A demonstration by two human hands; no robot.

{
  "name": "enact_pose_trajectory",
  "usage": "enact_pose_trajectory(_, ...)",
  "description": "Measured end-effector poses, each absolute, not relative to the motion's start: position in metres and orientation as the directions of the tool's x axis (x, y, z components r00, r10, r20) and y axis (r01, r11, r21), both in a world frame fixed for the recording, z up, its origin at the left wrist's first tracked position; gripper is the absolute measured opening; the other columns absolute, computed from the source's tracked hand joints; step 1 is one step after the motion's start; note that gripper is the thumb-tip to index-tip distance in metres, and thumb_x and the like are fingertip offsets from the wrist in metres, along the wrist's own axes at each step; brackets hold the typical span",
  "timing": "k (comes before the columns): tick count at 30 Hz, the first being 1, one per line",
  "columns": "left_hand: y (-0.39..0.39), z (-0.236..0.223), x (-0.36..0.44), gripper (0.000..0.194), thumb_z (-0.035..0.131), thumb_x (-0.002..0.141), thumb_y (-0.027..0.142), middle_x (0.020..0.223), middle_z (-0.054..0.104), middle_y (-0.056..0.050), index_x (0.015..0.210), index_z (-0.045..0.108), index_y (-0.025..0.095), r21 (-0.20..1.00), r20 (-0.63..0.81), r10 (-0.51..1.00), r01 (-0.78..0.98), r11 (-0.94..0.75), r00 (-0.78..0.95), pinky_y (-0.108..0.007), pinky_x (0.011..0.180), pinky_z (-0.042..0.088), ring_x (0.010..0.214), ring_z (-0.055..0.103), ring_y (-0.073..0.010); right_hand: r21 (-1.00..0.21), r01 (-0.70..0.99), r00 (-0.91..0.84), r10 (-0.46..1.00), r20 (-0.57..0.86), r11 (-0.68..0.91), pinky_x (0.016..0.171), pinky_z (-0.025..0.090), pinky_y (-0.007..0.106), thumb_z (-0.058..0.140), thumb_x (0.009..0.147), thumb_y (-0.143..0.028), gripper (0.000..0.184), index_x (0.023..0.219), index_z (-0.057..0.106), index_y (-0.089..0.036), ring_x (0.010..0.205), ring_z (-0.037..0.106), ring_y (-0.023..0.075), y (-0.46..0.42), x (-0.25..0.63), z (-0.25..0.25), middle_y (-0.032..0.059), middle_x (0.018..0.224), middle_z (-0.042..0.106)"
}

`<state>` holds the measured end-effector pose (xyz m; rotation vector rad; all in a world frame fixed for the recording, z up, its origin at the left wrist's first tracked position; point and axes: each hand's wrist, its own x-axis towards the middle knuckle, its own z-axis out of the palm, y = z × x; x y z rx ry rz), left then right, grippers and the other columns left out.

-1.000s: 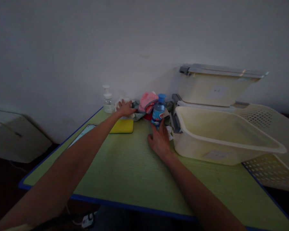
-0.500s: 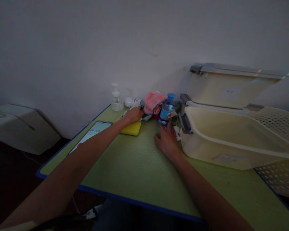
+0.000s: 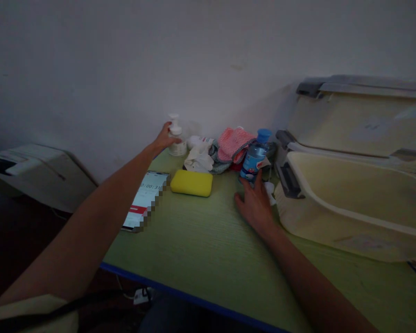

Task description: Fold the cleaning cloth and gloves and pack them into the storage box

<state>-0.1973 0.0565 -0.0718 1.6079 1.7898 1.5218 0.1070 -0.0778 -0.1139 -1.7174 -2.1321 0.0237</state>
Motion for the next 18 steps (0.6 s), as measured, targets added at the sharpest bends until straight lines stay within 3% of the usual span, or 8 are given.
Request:
enact_pose_trajectory(3, 0.061, -0.077, -0.204, 0.059, 0.073, 0.054, 0.011, 0.107, 0.057, -0.009, 0.106, 0.046, 0.015, 0.82, 0.379, 0.885, 0.541, -0.186, -0.269, -0.04, 0.092, 0.045, 0.104, 0.055, -0.0252, -0.253, 0.935, -0.168, 0.941, 0.295, 0.246, 0.102, 0.034, 0.046, 0.051, 0.082, -0.022, 0.049, 0.129, 0.049, -0.009, 0.127, 0.038, 0.0401, -0.077, 0.107, -0.114, 0.0243, 0.15, 0.01)
enact_pose_trajectory(7, 0.063, -0.079, -0.206, 0.063, 0.083, 0.044, 0.021, 0.111, 0.05, -0.014, 0.096, 0.049, 0.014, 0.765, 0.422, 0.825, 0.636, -0.101, -0.376, -0.047, 0.1, 0.036, 0.119, 0.041, -0.036, -0.248, 0.939, -0.16, 0.942, 0.295, 0.237, 0.102, 0.036, 0.047, 0.052, 0.082, -0.023, 0.048, 0.128, 0.05, -0.01, 0.128, 0.036, 0.0401, -0.076, 0.107, -0.114, 0.0225, 0.15, 0.011)
enact_pose_trajectory(9, 0.061, -0.08, -0.205, 0.058, 0.081, 0.05, 0.029, 0.113, 0.047, -0.015, 0.096, 0.048, 0.014, 0.749, 0.428, 0.811, 0.659, -0.071, -0.399, -0.048, 0.102, 0.033, 0.122, 0.037, -0.0372, -0.249, 0.94, -0.156, 0.944, 0.291, 0.232, 0.102, 0.036, 0.047, 0.052, 0.082, -0.023, 0.048, 0.128, 0.05, -0.01, 0.127, 0.038, 0.0402, -0.076, 0.107, -0.113, 0.0224, 0.15, 0.012)
enact_pose_trajectory(13, 0.052, -0.083, -0.206, 0.035, 0.063, 0.073, 0.026, 0.106, 0.051, -0.012, 0.1, 0.045, 0.014, 0.78, 0.375, 0.868, 0.616, -0.106, -0.325, -0.039, 0.095, 0.041, 0.11, 0.051, -0.0258, -0.247, 0.94, -0.158, 0.942, 0.297, 0.235, 0.101, 0.036, 0.047, 0.052, 0.082, -0.024, 0.046, 0.125, 0.052, -0.009, 0.127, 0.038, 0.0404, -0.077, 0.107, -0.112, 0.0221, 0.149, 0.014)
enact_pose_trajectory(18, 0.044, -0.079, -0.212, 0.037, 0.068, 0.067, 0.023, 0.093, 0.056, -0.006, 0.096, 0.046, 0.014, 0.821, 0.335, 0.894, 0.557, -0.123, -0.297, -0.034, 0.085, 0.046, 0.097, 0.056, -0.022, -0.249, 0.939, -0.157, 0.941, 0.3, 0.236, 0.101, 0.037, 0.048, 0.051, 0.082, -0.024, 0.045, 0.125, 0.051, -0.009, 0.128, 0.036, 0.0403, -0.077, 0.107, -0.111, 0.0221, 0.149, 0.015)
